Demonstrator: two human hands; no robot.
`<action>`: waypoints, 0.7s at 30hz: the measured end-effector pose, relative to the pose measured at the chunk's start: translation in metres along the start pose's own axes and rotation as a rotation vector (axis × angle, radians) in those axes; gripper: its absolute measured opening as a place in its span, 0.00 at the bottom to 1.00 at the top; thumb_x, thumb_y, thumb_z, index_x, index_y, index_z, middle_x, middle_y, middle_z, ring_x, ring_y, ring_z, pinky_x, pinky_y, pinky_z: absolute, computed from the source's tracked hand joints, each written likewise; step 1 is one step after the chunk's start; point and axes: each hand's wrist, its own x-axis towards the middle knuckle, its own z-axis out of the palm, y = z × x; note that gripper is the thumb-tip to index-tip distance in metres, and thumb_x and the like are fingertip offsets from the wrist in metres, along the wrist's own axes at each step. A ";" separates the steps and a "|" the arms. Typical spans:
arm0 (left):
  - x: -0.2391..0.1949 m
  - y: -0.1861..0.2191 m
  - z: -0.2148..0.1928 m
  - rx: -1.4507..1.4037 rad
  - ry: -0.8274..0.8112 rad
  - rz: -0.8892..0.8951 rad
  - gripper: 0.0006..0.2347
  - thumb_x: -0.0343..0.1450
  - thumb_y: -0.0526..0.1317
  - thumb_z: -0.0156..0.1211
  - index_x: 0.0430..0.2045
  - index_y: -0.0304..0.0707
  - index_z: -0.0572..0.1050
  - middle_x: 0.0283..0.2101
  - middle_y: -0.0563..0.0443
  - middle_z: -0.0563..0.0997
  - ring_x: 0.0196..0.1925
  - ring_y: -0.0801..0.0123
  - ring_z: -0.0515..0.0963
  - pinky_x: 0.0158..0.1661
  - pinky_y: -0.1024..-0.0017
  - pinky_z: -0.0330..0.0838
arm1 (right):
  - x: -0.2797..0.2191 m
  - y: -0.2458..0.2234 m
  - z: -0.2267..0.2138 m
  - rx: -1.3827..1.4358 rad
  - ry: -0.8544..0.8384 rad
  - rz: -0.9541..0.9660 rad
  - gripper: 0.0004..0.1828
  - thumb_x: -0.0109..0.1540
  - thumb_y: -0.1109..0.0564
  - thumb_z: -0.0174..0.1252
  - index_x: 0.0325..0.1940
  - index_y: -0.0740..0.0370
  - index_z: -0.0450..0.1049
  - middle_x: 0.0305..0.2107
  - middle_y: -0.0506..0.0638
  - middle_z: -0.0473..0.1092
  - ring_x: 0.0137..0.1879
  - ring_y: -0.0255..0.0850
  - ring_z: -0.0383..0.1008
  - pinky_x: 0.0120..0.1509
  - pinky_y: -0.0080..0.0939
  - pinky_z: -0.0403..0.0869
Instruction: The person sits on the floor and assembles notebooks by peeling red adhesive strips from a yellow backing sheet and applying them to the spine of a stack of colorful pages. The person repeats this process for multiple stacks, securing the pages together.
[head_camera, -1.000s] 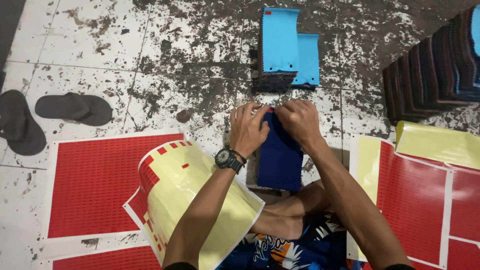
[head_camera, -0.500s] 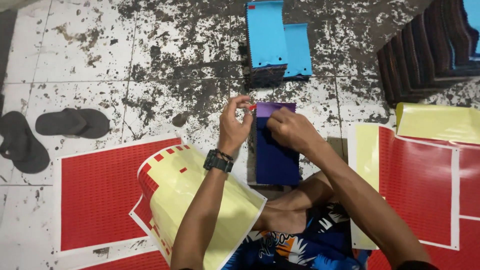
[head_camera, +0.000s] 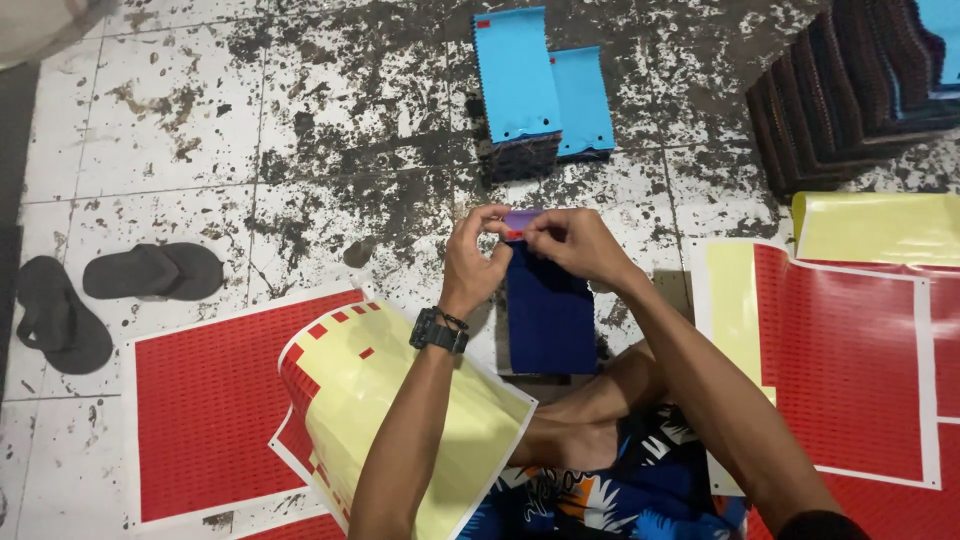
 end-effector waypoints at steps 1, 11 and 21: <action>0.001 0.006 -0.002 0.001 0.002 -0.001 0.21 0.59 0.31 0.56 0.47 0.48 0.76 0.31 0.56 0.84 0.49 0.55 0.81 0.57 0.54 0.70 | 0.001 0.000 -0.001 0.000 -0.003 -0.001 0.05 0.60 0.57 0.64 0.37 0.58 0.83 0.18 0.52 0.77 0.28 0.41 0.79 0.36 0.41 0.75; -0.004 0.033 -0.005 0.287 0.101 0.055 0.16 0.67 0.40 0.57 0.50 0.44 0.74 0.42 0.49 0.80 0.51 0.52 0.78 0.58 0.48 0.64 | 0.015 0.000 -0.005 -0.235 -0.010 -0.014 0.08 0.63 0.53 0.61 0.41 0.58 0.82 0.25 0.56 0.79 0.37 0.53 0.81 0.41 0.50 0.76; -0.014 -0.002 0.014 0.655 0.171 0.190 0.07 0.68 0.45 0.61 0.35 0.52 0.81 0.34 0.57 0.75 0.46 0.59 0.76 0.60 0.39 0.63 | 0.030 0.013 0.009 -0.442 -0.068 0.091 0.10 0.66 0.52 0.57 0.45 0.55 0.81 0.33 0.56 0.80 0.45 0.58 0.81 0.48 0.58 0.77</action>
